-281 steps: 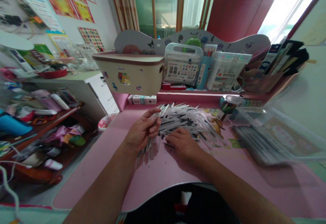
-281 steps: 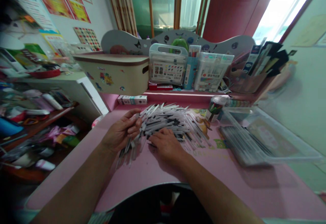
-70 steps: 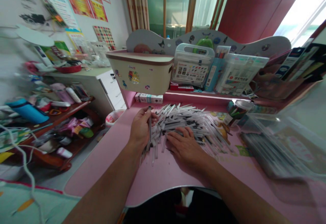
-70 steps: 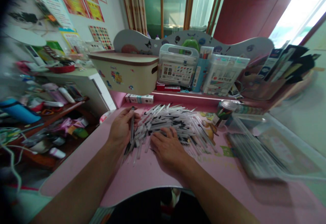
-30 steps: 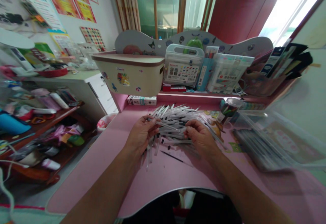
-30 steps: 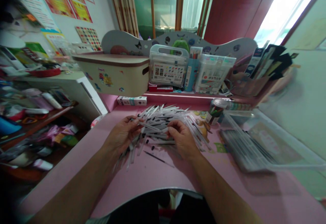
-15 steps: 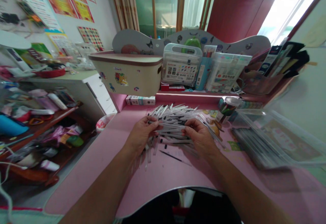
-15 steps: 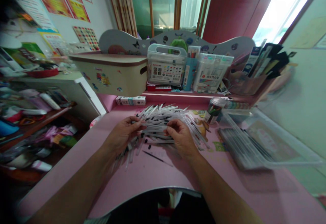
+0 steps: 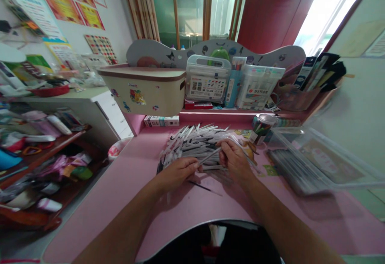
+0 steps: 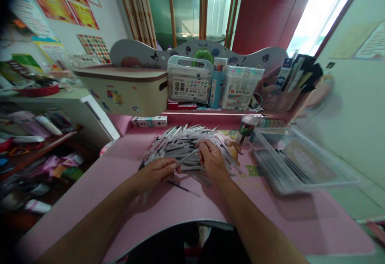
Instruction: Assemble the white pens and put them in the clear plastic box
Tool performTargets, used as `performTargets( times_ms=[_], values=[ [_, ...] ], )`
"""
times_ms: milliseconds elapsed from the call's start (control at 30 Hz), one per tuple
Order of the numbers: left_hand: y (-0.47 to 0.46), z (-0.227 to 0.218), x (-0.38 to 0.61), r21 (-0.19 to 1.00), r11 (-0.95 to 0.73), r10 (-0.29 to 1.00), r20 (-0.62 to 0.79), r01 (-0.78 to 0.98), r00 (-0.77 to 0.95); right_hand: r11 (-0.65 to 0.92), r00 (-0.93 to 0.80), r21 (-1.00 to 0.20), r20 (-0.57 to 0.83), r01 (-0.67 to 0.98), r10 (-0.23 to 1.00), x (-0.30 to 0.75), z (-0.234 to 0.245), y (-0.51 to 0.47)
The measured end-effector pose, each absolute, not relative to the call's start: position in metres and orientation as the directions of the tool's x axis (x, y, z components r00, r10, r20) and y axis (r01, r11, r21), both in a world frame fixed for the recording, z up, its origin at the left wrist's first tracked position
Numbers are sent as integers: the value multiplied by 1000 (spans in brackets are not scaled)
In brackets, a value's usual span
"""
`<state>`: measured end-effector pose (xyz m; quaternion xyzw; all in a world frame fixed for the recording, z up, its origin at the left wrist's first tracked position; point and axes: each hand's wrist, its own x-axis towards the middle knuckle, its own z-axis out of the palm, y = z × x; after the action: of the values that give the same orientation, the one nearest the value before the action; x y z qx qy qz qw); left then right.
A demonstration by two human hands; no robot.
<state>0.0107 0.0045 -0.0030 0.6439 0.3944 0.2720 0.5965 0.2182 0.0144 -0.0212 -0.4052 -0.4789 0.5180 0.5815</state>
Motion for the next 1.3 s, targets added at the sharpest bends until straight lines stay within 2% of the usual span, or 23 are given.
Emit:
performTargets(
  times_ms=[167,300,467,700,900,1067,1133,1200,1300],
  values=[
    [3,-8,16,943,-91,850,-94,319,518,216,53,-972,212,-89,976,220,-27,17],
    [0,-5,22,835,-299,877,50,462,478,227,75,-972,222,-57,972,221,-31,19],
    [-6,-5,31,737,-387,891,146,554,430,220,93,-974,215,-49,972,221,-30,18],
    [-7,-17,34,448,-450,892,187,773,411,224,109,-974,220,-28,969,220,-30,18],
    [-11,-17,36,285,-485,872,235,827,431,182,128,-982,174,-57,976,218,-30,19],
    [-8,-25,30,237,-557,798,417,796,435,116,68,-992,113,-49,991,221,-22,18],
    [-2,-26,24,223,-605,740,511,764,437,132,19,-991,133,35,991,225,-16,17],
    [5,-26,18,185,-637,681,589,748,434,204,-66,-960,194,192,979,229,-10,15],
    [13,-24,10,107,-660,599,672,744,435,335,-273,-817,227,469,935,232,2,12]
  ],
)
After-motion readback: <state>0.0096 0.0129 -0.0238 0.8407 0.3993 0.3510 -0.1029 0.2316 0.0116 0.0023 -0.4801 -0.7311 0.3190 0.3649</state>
